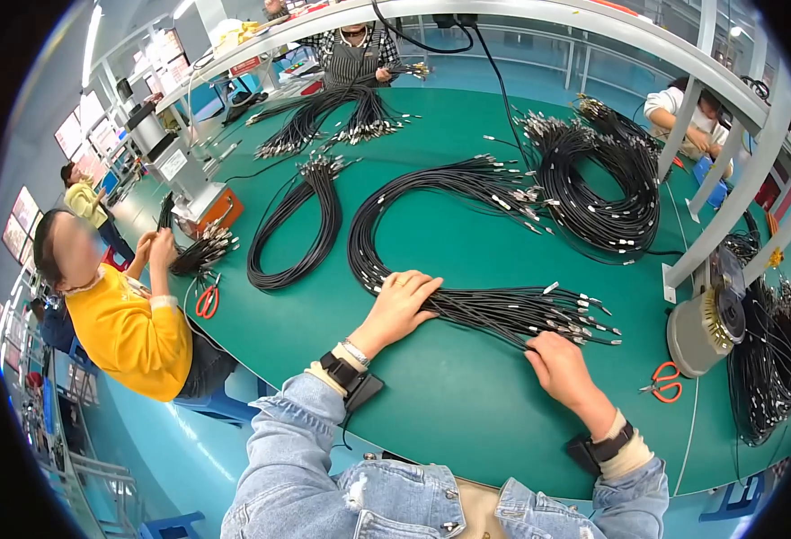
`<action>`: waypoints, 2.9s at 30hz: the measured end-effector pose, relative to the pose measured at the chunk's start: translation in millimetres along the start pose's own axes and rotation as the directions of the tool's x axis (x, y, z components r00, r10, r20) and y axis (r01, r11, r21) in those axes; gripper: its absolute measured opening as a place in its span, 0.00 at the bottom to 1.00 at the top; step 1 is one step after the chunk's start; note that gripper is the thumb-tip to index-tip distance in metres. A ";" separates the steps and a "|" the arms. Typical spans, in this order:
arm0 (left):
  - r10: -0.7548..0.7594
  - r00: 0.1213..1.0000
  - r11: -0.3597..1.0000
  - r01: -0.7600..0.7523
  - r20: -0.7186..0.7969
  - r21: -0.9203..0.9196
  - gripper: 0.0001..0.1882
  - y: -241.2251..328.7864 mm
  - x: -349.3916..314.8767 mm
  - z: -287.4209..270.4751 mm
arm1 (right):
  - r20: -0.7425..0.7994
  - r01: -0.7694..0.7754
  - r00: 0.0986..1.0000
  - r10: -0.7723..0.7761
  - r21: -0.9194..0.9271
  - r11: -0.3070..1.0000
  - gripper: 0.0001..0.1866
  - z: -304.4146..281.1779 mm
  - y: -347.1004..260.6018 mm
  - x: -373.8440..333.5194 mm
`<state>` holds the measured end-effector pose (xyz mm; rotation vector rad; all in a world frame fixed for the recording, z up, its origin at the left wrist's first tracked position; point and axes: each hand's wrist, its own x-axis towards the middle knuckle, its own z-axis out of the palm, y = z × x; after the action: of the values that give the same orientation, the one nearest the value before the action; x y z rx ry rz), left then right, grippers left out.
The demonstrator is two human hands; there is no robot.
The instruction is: The person separates a single cable from a bundle, attaches a small yellow component to its end, and repeats this for several cables. They then gather the bundle into a loop and place it onto a larger pile on the table.
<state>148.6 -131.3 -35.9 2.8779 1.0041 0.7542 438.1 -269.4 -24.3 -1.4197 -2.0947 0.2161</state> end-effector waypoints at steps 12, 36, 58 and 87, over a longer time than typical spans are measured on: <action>-0.057 0.998 0.998 0.057 -0.003 0.035 0.26 -53.7 -12.2 10.1 | 0.134 -0.013 0.991 0.017 -0.036 0.999 0.07 -22.9 34.2 -30.7; 0.102 0.995 0.942 -0.098 -0.003 -0.320 0.12 39.1 6.0 -1.9 | -0.063 -0.030 0.998 0.006 -0.387 0.921 0.20 -4.2 60.6 35.5; 0.037 0.973 0.760 0.119 0.226 -0.639 0.06 25.1 -37.3 -40.7 | 0.248 -0.130 0.964 0.096 0.123 0.984 0.11 -2.9 7.2 -12.4; 0.124 0.966 0.990 -0.106 0.225 -0.092 0.33 22.9 53.0 28.5 | 0.096 -0.103 0.990 0.106 -0.032 0.994 0.14 -20.9 105.6 10.2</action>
<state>210.5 -114.1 -34.3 2.8885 0.7684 0.4376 530.8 -220.2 -50.4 -1.5653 -2.1103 0.3061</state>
